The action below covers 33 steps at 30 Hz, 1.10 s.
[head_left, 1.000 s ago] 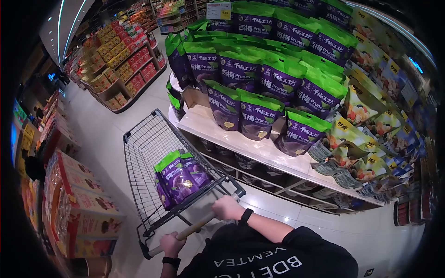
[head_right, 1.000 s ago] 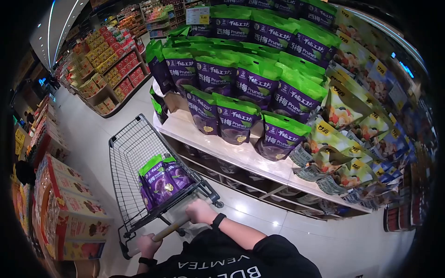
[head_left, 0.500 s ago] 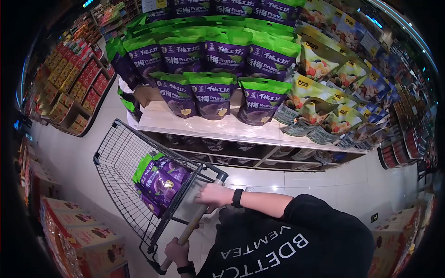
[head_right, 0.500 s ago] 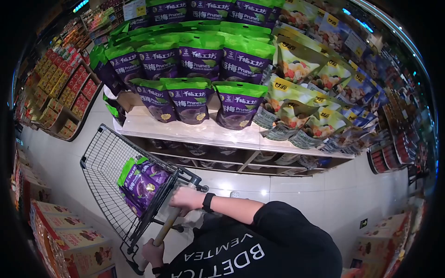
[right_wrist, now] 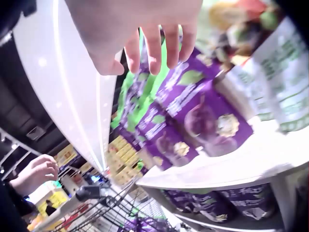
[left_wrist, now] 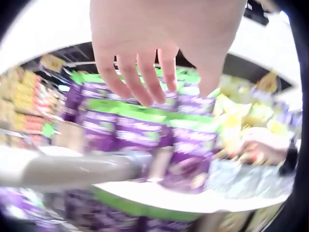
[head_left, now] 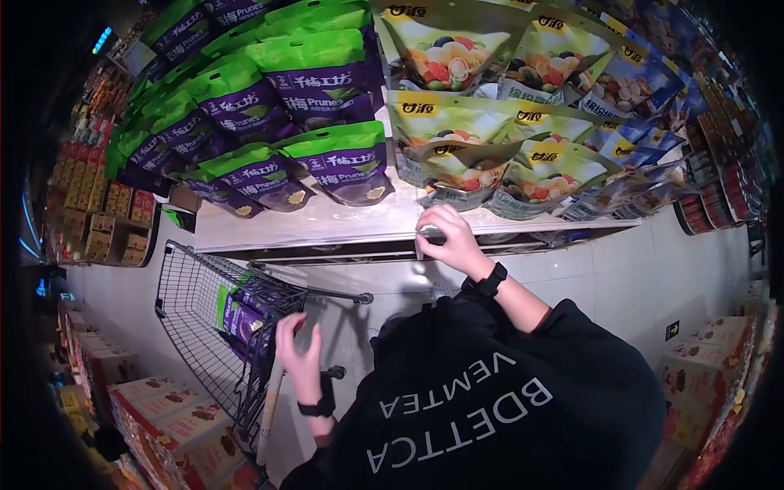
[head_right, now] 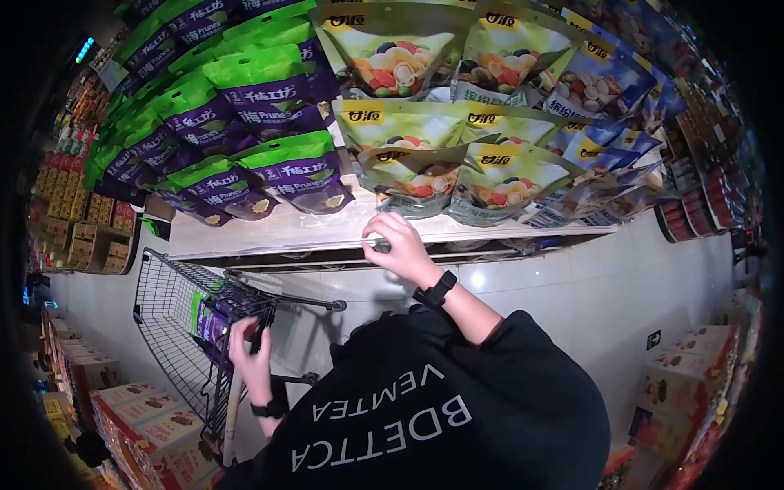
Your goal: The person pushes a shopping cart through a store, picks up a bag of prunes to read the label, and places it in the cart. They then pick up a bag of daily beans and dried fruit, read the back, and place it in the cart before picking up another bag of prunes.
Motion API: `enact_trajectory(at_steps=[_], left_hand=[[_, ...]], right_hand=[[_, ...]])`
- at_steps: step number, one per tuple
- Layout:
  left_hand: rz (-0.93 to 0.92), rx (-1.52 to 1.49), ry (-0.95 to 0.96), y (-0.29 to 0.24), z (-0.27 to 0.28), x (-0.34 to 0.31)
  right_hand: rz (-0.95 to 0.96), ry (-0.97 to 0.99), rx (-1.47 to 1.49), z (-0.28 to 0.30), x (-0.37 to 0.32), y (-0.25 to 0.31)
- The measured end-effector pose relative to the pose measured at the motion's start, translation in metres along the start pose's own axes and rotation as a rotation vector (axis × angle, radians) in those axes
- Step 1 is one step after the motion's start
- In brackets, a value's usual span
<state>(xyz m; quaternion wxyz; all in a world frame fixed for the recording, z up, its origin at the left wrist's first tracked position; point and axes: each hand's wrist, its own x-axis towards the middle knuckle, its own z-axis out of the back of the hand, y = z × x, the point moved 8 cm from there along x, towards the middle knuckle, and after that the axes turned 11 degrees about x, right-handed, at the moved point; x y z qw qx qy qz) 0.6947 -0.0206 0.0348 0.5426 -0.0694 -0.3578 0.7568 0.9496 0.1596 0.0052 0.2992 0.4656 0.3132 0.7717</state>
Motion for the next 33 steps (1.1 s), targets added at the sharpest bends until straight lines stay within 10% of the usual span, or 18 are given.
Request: enact_trajectory(at_steps=[4,10,19,33], left_hand=[[-0.027,-0.605,0.316,-0.067,-0.210,0.079],[0.094,-0.720,0.554,-0.087,-0.337,0.121],[0.113,-0.876,0.165,-0.070,-0.246,0.129],[0.125,-0.941,0.632,-0.066,-0.135,0.076]], right_hand=[[-0.119,-0.161,-0.083,0.066,-0.032,-0.044],[-0.178,-0.234,-0.130,0.108,-0.054,-0.053],[-0.252,-0.281,-0.039,0.113,-0.043,-0.045],[-0.615,-0.253,0.852,0.037,-0.053,-0.034]])
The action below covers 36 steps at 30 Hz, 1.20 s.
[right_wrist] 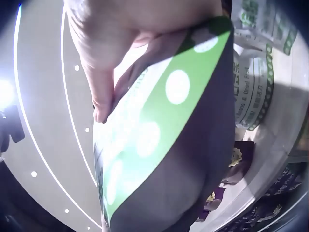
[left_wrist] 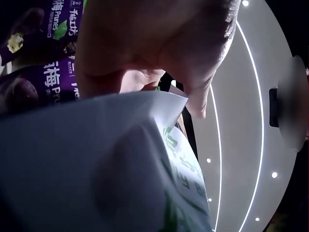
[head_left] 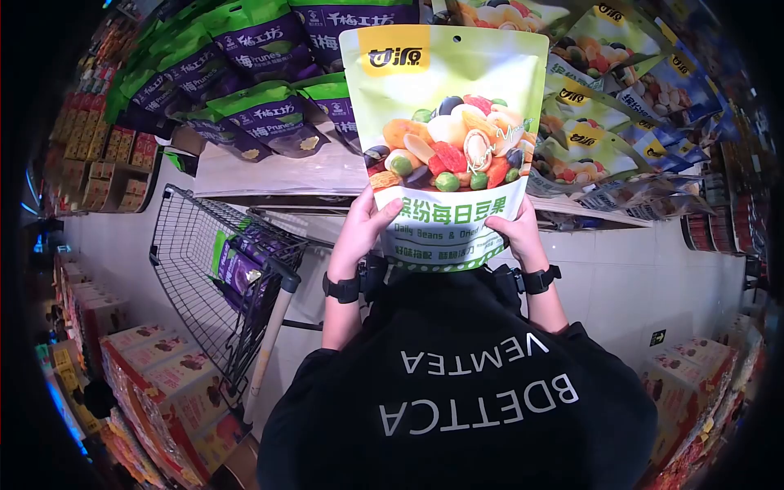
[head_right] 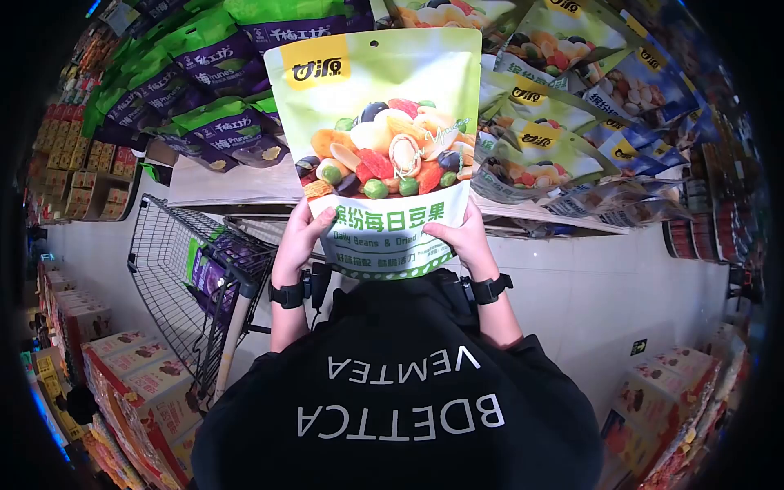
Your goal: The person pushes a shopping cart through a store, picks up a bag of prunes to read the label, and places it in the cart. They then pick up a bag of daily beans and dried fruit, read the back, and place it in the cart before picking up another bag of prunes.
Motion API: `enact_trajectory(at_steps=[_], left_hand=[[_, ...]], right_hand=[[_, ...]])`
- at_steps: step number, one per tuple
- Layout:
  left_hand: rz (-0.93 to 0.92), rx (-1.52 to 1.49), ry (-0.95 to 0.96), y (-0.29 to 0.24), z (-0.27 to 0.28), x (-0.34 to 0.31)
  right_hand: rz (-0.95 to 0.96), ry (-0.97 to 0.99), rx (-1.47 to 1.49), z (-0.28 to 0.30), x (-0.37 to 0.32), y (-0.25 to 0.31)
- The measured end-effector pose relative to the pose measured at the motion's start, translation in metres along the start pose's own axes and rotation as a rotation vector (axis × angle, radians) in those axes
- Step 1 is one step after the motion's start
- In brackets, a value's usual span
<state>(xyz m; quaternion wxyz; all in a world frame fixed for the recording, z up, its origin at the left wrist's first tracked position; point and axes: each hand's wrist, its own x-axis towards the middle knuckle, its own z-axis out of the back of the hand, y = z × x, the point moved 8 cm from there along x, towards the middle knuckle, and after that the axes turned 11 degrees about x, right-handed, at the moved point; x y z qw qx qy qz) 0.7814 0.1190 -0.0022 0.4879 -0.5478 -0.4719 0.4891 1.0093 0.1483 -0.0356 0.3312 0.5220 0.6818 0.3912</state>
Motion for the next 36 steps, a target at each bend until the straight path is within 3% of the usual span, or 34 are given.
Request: enact_trajectory(at_steps=[3,15,17,22,29,32,35,36], left_hand=[[0.024,-0.147,0.035,0.019,0.014,-0.008],[0.042,-0.114,-0.028,0.009,0.022,-0.018],[0.086,-0.073,0.113,0.024,0.012,-0.025],[0.041,-0.009,-0.051,0.023,0.009,-0.032],[0.061,0.069,-0.102,0.026,0.016,-0.034],[0.098,-0.052,-0.147,0.031,0.021,-0.036],[0.049,0.088,-0.148,0.023,0.024,-0.037],[0.020,-0.036,-0.152,0.018,0.023,-0.037]], right_hand=[[-0.028,0.019,-0.002,-0.010,-0.006,-0.001],[-0.014,-0.095,-0.092,-0.015,-0.020,0.011],[-0.035,-0.103,-0.082,-0.014,-0.022,0.010],[0.000,-0.123,-0.031,-0.014,-0.025,0.015],[0.005,-0.103,-0.014,-0.018,-0.026,0.019],[0.019,-0.093,-0.014,-0.025,-0.029,0.027],[0.027,-0.090,-0.028,-0.025,-0.032,0.030],[0.022,-0.093,-0.042,-0.024,-0.033,0.030]])
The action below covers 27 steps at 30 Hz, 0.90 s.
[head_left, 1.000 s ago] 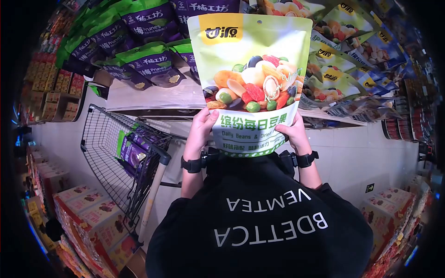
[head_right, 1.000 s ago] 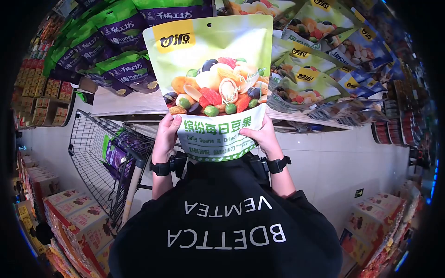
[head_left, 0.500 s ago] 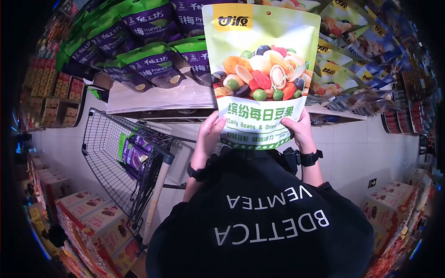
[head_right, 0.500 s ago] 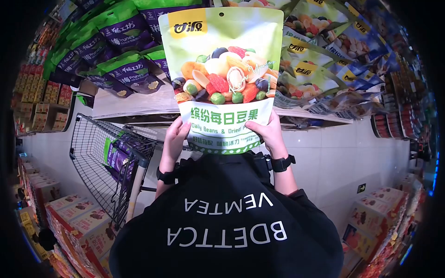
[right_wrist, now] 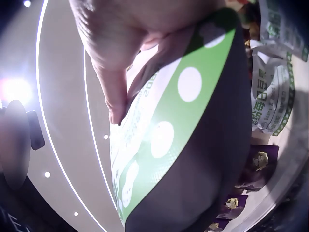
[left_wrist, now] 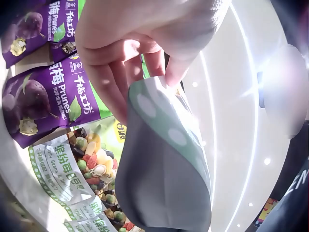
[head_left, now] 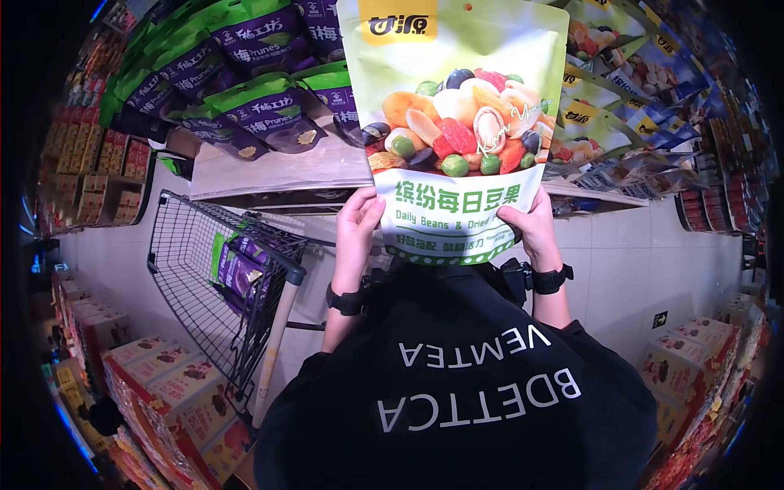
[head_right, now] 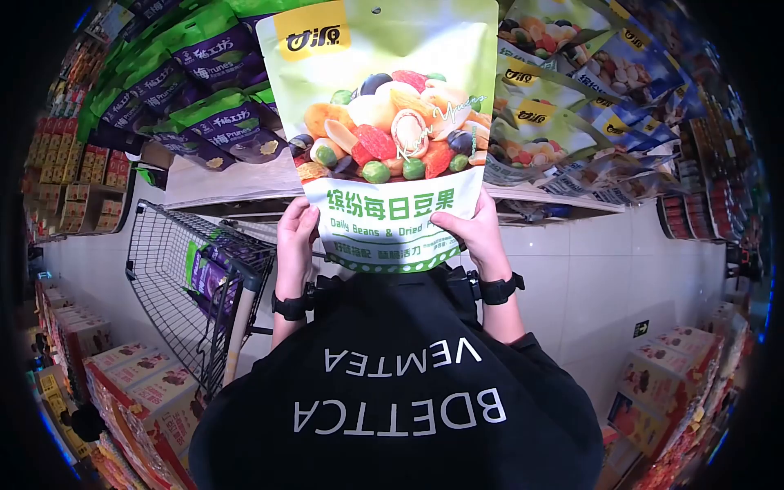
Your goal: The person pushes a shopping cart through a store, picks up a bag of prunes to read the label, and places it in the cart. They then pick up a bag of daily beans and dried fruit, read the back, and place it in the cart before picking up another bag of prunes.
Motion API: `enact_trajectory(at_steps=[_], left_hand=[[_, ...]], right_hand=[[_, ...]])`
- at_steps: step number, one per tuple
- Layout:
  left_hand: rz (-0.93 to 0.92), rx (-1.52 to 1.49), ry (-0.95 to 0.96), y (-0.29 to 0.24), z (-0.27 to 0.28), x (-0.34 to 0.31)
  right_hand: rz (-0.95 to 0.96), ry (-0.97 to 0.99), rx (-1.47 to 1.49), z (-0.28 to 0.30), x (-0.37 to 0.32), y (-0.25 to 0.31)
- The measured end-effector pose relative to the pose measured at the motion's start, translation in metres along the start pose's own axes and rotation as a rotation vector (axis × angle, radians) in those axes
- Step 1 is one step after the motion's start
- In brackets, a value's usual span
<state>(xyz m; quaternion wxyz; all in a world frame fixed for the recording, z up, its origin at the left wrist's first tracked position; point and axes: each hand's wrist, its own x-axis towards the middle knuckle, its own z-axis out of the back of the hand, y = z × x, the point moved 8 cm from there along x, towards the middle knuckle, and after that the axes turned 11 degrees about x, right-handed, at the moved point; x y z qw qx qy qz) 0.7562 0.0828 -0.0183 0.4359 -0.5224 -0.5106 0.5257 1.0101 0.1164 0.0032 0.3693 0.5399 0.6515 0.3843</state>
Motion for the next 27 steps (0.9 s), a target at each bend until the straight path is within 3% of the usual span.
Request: enact_trajectory(at_steps=[1,27], left_hand=[[-0.020,-0.126,-0.002,-0.0054,-0.0011,-0.0007],[-0.011,-0.146,0.022,-0.0042,0.0004,-0.0009]], right_hand=[[0.001,0.000,0.002,0.0001,-0.0007,0.0006],[-0.008,0.052,-0.005,-0.0035,-0.0017,0.0045]])
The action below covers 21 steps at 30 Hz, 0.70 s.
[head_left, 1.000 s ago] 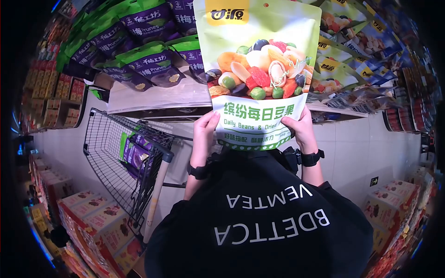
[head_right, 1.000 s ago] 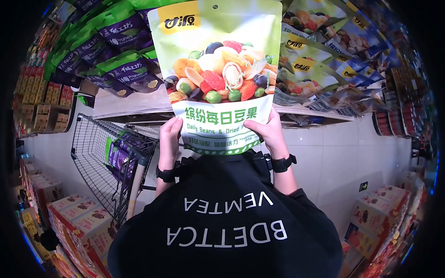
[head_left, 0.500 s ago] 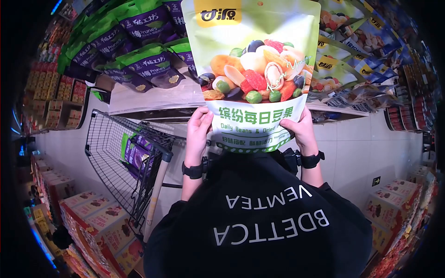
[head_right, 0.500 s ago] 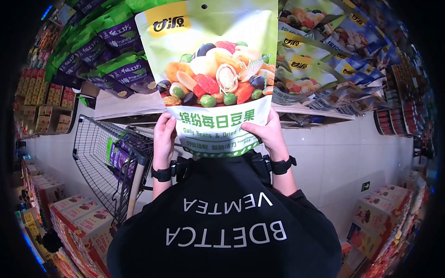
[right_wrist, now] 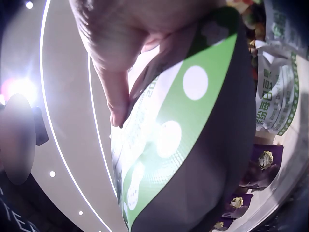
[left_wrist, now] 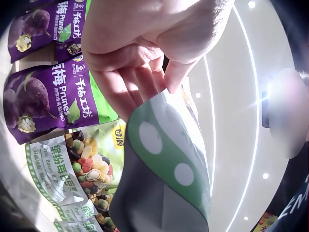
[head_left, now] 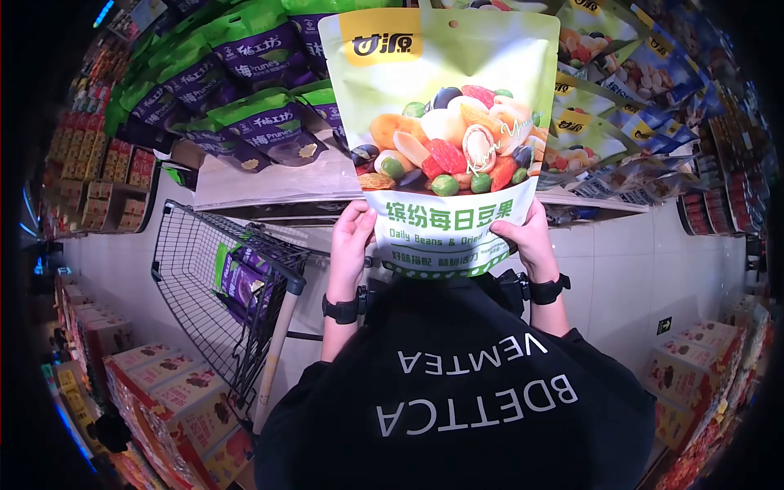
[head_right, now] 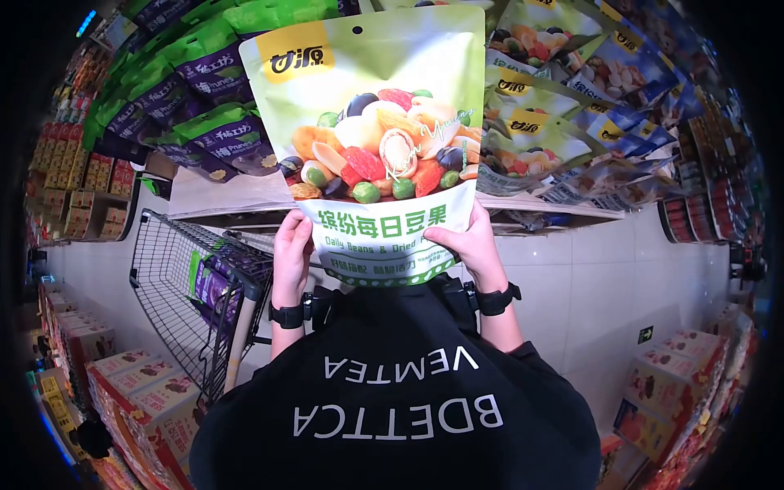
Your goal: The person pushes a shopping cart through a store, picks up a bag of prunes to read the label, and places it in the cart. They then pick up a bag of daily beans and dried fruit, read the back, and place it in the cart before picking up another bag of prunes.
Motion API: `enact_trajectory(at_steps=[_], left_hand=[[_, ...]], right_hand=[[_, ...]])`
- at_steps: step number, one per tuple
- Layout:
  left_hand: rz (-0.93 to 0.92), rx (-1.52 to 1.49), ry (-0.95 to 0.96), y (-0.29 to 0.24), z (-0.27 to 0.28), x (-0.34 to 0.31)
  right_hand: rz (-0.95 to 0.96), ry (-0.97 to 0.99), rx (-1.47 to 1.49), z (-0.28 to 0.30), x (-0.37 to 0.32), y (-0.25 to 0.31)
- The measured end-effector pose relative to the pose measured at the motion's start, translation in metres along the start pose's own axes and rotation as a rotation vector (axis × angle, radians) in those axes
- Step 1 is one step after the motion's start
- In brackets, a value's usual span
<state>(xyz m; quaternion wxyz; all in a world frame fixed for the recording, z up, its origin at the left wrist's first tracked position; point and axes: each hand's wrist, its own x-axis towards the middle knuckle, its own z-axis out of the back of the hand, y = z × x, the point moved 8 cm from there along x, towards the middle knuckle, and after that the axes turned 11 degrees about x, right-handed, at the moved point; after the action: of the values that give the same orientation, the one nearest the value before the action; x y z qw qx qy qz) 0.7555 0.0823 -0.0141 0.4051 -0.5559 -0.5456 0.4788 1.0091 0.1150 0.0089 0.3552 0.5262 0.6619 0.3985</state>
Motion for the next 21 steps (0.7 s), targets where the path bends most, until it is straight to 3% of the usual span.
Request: enact_trajectory(at_steps=[21], left_hand=[[0.041,0.011,-0.021,0.0028,0.0047,0.0034]], right_hand=[[-0.007,0.023,-0.003,-0.0044,0.0061,-0.0036]])
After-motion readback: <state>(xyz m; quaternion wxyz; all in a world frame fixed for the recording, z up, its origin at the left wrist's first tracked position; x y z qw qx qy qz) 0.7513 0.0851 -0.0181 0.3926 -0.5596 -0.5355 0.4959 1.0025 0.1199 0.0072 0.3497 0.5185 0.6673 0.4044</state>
